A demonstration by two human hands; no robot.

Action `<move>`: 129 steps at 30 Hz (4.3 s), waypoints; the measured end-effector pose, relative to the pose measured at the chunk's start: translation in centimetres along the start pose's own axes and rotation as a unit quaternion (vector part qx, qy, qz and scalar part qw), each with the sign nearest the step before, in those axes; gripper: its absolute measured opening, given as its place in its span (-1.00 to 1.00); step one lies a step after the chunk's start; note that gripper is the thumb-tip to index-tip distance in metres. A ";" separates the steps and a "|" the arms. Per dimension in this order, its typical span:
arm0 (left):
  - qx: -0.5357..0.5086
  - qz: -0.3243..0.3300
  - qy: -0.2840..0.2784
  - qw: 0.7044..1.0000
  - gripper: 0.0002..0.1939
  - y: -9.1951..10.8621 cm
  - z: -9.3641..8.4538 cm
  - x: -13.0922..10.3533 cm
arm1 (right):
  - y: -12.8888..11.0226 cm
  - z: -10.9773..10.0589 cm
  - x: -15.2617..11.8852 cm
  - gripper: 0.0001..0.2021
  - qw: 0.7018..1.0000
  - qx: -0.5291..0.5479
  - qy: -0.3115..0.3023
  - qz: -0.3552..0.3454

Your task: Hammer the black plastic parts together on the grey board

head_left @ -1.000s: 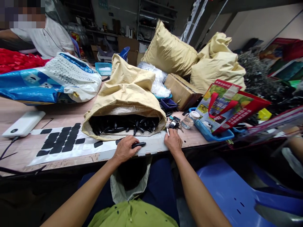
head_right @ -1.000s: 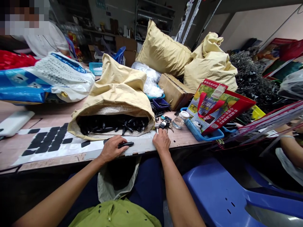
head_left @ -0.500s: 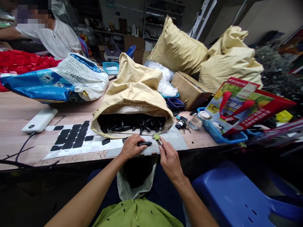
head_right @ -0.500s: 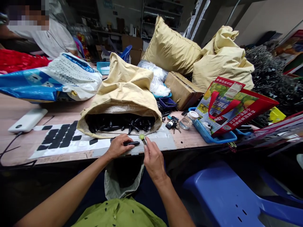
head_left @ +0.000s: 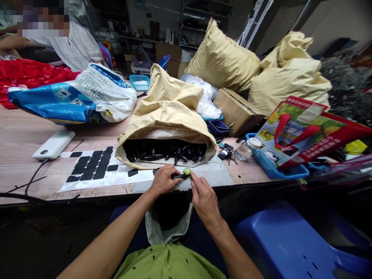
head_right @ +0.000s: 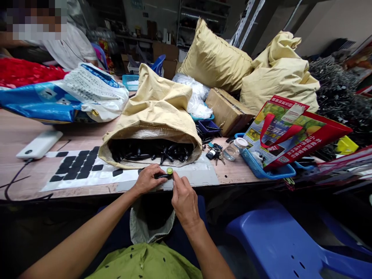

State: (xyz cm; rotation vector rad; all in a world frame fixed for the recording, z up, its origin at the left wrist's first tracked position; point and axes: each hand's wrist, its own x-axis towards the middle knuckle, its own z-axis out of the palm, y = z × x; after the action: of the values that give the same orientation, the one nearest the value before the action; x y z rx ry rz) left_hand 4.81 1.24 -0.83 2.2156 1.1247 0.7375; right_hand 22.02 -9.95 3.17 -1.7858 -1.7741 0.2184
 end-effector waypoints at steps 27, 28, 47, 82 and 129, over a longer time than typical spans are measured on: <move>0.036 0.001 -0.001 0.999 -0.87 0.3 -0.1 0.0 | 8.3 -1.6 5.9 -0.60 0.940 -0.267 0.023 0.212; 0.034 0.001 -0.002 0.999 -0.87 0.3 -0.1 0.0 | 8.6 -1.4 6.4 -0.61 0.940 -0.275 0.028 0.201; 0.047 0.010 0.000 0.999 -0.86 0.6 -0.1 -0.1 | 9.9 1.3 9.4 -0.62 0.935 -0.308 0.087 0.150; 0.069 0.054 -0.024 0.996 -0.86 2.1 -0.7 -3.3 | 10.1 1.7 9.6 -0.64 0.933 -0.315 0.087 0.151; 0.172 -0.039 0.060 0.983 -0.79 -0.6 -3.1 -1.5 | 9.8 1.5 9.6 -0.65 0.933 -0.314 0.083 0.157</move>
State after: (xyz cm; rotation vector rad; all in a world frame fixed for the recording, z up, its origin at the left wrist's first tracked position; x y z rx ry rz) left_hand 1.60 0.98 0.59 2.4152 1.4855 0.6924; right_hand 30.46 0.40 -0.26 -2.4501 -1.5218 -0.4144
